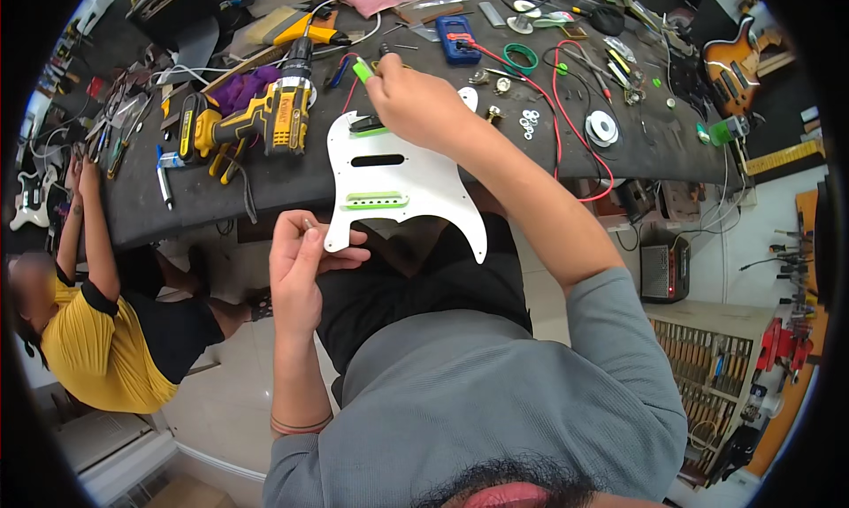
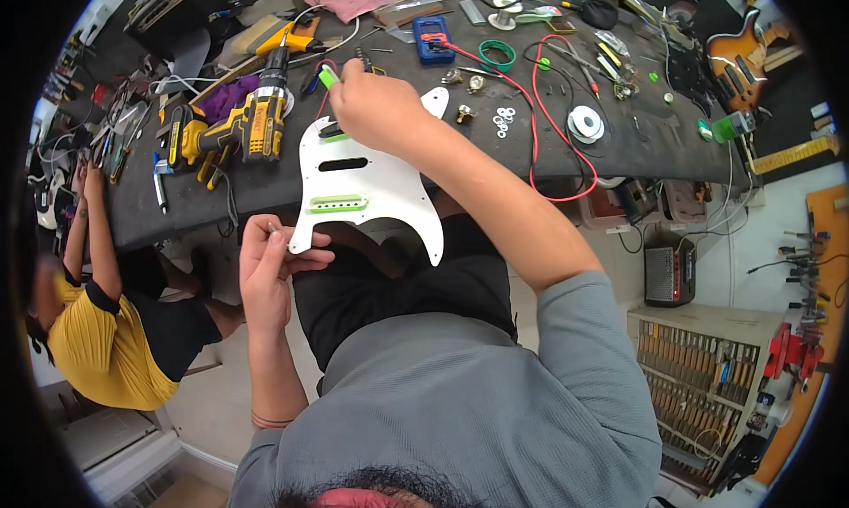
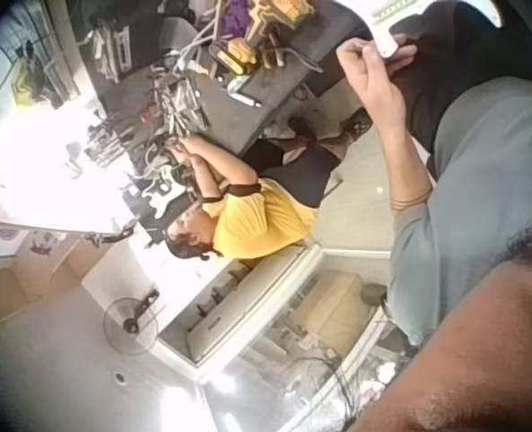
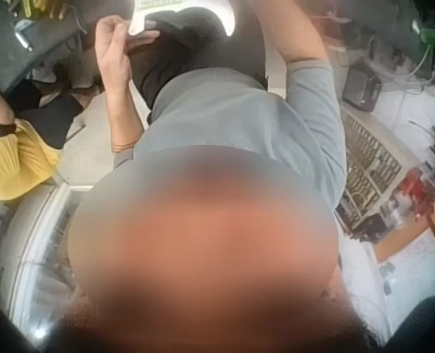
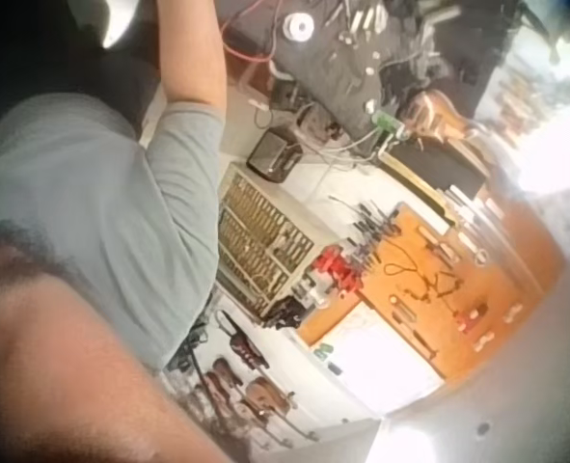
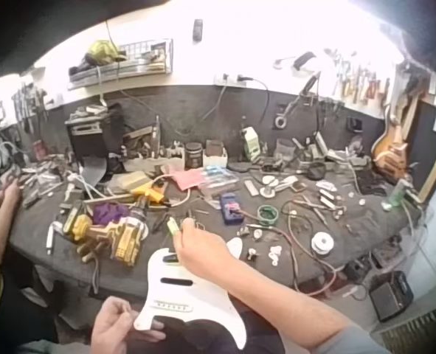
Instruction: The person holds an electric guitar pickguard and fits colored pickup covers onto the electronic components, then uses a power drill to secure them with screws.
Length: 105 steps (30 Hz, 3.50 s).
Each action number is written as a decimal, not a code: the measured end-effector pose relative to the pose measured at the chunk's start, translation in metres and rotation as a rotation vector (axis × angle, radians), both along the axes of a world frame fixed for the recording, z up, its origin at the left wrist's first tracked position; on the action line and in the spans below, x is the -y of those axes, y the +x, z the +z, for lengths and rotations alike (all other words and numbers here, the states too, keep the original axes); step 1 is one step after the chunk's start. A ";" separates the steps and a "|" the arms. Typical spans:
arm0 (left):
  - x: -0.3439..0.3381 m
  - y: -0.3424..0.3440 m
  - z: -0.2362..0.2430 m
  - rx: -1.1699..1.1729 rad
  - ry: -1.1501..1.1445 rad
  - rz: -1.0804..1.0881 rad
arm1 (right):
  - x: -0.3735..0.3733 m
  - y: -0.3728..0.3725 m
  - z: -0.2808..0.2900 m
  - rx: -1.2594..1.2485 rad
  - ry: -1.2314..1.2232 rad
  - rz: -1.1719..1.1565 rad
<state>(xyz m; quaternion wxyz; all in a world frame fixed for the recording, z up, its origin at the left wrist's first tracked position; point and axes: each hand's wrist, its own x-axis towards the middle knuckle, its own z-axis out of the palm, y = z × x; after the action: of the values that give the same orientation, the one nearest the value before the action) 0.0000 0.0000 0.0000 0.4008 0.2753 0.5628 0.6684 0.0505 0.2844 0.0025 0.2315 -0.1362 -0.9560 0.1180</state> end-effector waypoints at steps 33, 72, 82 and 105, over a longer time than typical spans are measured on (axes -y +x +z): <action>-0.029 0.015 0.044 0.179 0.402 -0.131 | -0.017 0.014 0.069 0.161 -0.908 0.059; -0.058 0.076 0.061 -0.151 0.267 -0.313 | 0.040 0.087 0.102 -0.443 -1.649 0.817; -0.056 0.079 0.059 -0.082 0.286 -0.306 | 0.021 0.082 0.074 -0.305 -1.774 0.984; -0.027 0.108 -0.002 -0.641 0.295 -0.366 | 0.076 0.144 -0.048 -0.272 -2.332 0.741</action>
<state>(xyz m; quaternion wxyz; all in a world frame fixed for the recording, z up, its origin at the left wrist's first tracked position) 0.1078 0.0271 -0.0016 0.2736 0.6205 0.4989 0.5397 0.1941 0.2084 -0.0450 0.0215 0.0315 -0.2277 0.9730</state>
